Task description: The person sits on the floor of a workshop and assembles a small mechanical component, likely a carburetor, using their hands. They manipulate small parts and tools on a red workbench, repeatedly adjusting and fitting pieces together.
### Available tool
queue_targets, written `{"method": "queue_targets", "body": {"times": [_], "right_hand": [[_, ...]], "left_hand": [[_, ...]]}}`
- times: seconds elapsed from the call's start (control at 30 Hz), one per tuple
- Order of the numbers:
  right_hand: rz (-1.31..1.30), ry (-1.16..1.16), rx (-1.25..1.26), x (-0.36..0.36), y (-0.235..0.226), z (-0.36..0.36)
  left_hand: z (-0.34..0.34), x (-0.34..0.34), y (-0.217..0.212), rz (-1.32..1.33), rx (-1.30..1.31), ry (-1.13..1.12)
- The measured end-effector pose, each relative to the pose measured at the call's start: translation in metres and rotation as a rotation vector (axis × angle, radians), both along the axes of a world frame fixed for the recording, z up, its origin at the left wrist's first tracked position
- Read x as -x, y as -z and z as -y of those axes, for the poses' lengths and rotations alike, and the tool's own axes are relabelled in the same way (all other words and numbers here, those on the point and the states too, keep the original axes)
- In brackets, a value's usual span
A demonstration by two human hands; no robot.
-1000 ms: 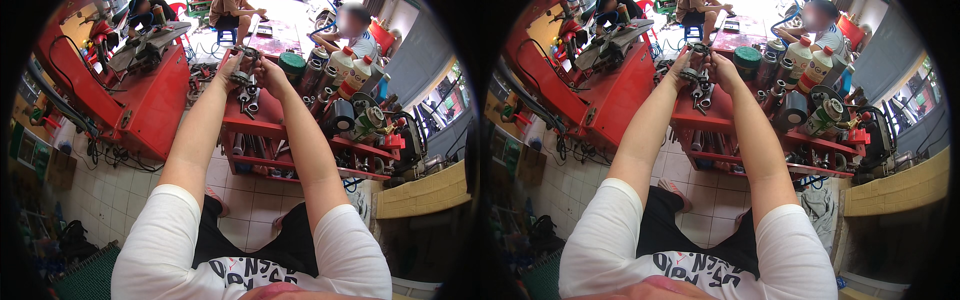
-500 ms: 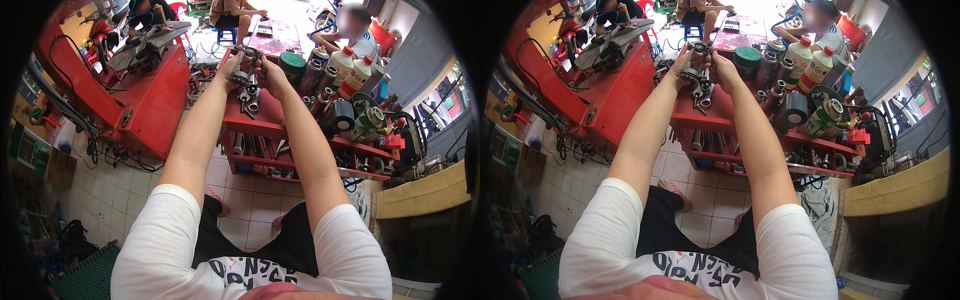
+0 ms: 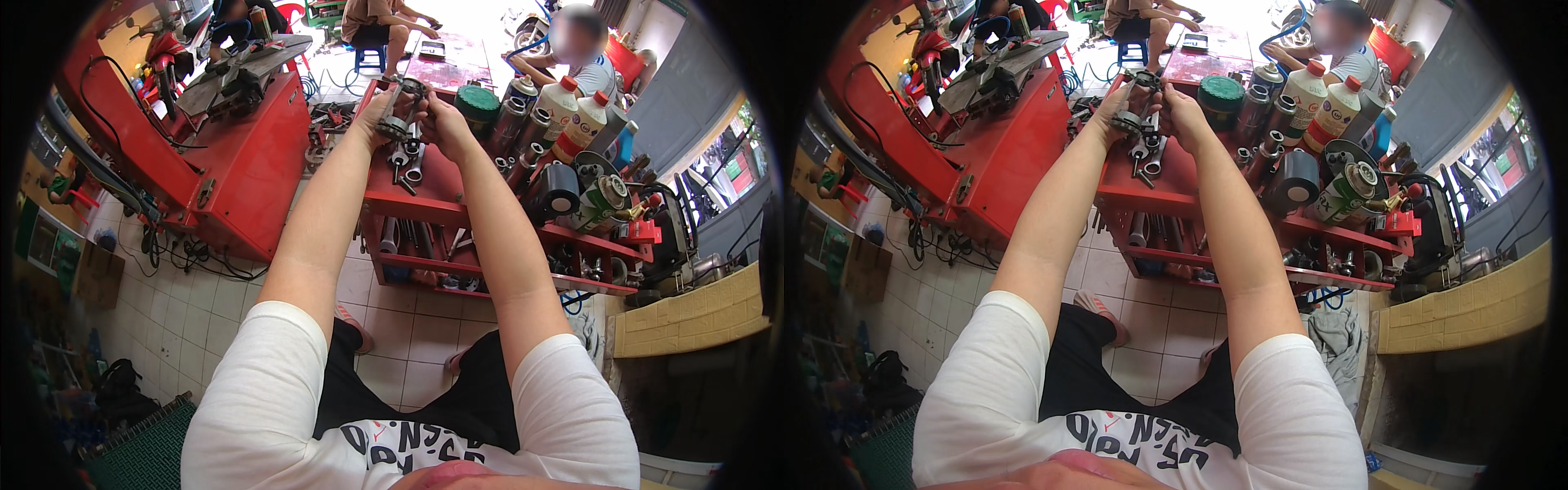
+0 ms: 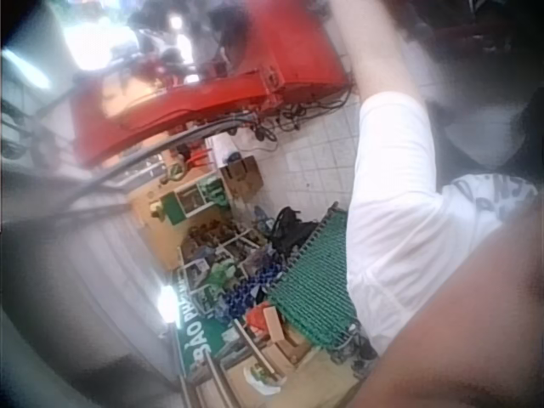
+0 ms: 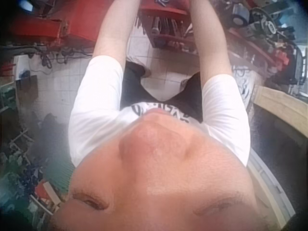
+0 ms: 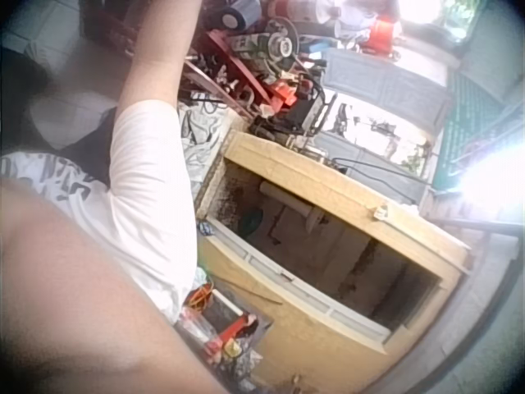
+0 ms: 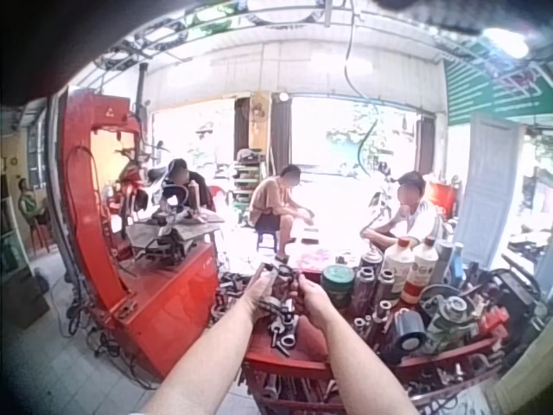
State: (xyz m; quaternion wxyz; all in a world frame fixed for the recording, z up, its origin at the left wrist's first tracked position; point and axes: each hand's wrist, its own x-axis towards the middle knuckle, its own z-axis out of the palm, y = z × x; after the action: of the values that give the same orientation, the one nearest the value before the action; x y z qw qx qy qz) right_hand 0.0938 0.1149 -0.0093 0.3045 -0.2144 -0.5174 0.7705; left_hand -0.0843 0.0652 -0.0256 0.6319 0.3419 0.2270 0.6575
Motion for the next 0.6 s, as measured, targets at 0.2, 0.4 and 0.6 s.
{"method": "queue_targets", "body": {"times": [0.2, 0.4, 0.6], "right_hand": [[-0.011, -0.112, 0.002, -0.002, 0.002, -0.009], [-0.113, -0.015, 0.118, 0.004, -0.007, 0.004], [-0.123, -0.128, -0.008, -0.002, 0.004, -0.011]], "left_hand": [[-0.005, 0.002, 0.003, -0.037, 0.023, -0.027], [0.002, 0.002, -0.005, -0.019, -0.105, 0.096], [0.007, -0.005, -0.014, 0.025, -0.009, 0.037]]}}
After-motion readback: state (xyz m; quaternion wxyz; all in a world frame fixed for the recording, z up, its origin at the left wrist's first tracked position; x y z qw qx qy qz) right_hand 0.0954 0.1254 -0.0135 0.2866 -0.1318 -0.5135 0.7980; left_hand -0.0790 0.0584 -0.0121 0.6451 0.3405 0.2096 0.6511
